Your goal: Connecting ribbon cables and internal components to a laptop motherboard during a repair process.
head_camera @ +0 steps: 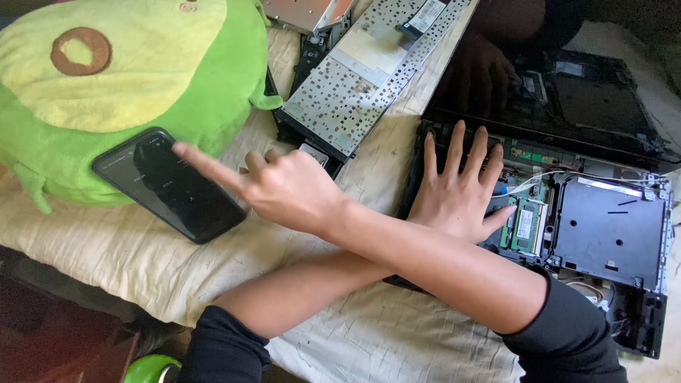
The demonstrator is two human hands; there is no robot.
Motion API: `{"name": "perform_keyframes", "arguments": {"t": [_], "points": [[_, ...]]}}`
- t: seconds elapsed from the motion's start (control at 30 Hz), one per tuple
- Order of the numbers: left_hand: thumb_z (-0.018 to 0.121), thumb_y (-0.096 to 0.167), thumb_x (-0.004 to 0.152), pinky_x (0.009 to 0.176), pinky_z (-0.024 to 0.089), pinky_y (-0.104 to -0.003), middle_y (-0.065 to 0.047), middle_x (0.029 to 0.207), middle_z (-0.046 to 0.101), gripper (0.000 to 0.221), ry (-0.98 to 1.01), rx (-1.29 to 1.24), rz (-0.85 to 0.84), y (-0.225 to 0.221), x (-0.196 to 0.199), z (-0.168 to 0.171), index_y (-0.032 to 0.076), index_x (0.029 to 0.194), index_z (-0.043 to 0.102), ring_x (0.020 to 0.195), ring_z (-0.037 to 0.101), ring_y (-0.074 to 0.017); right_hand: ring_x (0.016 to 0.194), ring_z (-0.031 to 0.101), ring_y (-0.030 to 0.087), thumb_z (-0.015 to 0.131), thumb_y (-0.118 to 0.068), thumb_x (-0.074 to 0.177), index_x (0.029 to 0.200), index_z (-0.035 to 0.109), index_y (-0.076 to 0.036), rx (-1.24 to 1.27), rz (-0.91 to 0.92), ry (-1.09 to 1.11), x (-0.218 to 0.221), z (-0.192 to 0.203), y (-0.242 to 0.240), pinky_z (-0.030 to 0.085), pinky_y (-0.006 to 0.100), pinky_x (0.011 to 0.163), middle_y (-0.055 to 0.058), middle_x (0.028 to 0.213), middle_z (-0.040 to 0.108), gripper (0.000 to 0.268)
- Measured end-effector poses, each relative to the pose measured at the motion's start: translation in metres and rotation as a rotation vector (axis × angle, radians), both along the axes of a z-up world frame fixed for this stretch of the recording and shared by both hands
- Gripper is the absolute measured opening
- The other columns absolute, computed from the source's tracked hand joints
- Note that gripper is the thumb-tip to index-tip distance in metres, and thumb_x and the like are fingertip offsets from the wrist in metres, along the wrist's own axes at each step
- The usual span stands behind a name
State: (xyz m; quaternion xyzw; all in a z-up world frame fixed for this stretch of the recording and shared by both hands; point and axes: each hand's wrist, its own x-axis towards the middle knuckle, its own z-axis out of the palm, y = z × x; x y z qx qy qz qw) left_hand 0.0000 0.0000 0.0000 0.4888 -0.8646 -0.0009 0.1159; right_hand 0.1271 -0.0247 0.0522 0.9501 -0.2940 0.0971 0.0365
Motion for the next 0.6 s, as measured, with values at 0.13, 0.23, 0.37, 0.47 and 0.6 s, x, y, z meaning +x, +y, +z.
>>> {"name": "perform_keyframes", "arguments": {"t": [0.13, 0.23, 0.37, 0.47, 0.6], "points": [[0.040, 0.078, 0.089, 0.123, 0.018, -0.070, -0.013, 0.166, 0.031, 0.088, -0.026, 0.019, 0.007, 0.000, -0.002, -0.001, 0.019, 0.155, 0.040, 0.157, 0.017, -0.0418, 0.068, 0.059, 0.011, 0.057, -0.022, 0.116, 0.163, 0.031, -0.004, -0.155, -0.044, -0.286, 0.001, -0.026, -0.008, 0.037, 0.028, 0.044, 0.003, 0.082, 0.065, 0.057], [0.038, 0.078, 0.090, 0.124, 0.014, -0.070, -0.013, 0.167, 0.027, 0.088, -0.027, 0.038, 0.004, 0.001, -0.002, -0.001, 0.018, 0.156, 0.038, 0.158, 0.013, -0.0413, 0.073, 0.063, 0.020, 0.058, -0.009, 0.102, 0.129, 0.063, 0.001, -0.155, -0.057, -0.477, -0.005, -0.010, -0.011, 0.047, 0.034, 0.047, 0.006, 0.087, 0.064, 0.029], [0.045, 0.079, 0.088, 0.124, 0.012, -0.072, -0.012, 0.169, 0.024, 0.092, -0.009, 0.026, 0.029, 0.000, -0.005, -0.005, 0.019, 0.157, 0.039, 0.158, 0.013, -0.0386, 0.074, 0.060, 0.023, 0.058, -0.015, 0.106, 0.102, 0.061, -0.002, -0.076, -0.052, -0.570, -0.017, 0.001, -0.015, 0.050, 0.033, 0.053, 0.009, 0.088, 0.060, 0.014], [0.050, 0.079, 0.085, 0.124, 0.012, -0.072, -0.011, 0.168, 0.027, 0.092, 0.002, 0.034, 0.046, -0.001, -0.008, -0.009, 0.020, 0.155, 0.042, 0.157, 0.017, -0.0385, 0.081, 0.062, 0.025, 0.059, -0.012, 0.106, 0.099, 0.062, 0.003, 0.034, -0.021, -0.650, -0.043, 0.020, -0.016, 0.057, 0.035, 0.066, 0.013, 0.091, 0.062, 0.017], [0.056, 0.074, 0.085, 0.123, 0.016, -0.073, -0.009, 0.165, 0.032, 0.087, 0.032, 0.003, 0.042, 0.001, -0.006, -0.010, 0.023, 0.154, 0.045, 0.150, 0.027, -0.0399, 0.103, 0.060, 0.033, 0.052, -0.017, 0.110, 0.122, 0.061, 0.010, 0.257, -0.099, -0.759, -0.112, 0.071, -0.003, 0.053, 0.045, 0.090, 0.020, 0.110, 0.059, 0.031]]}}
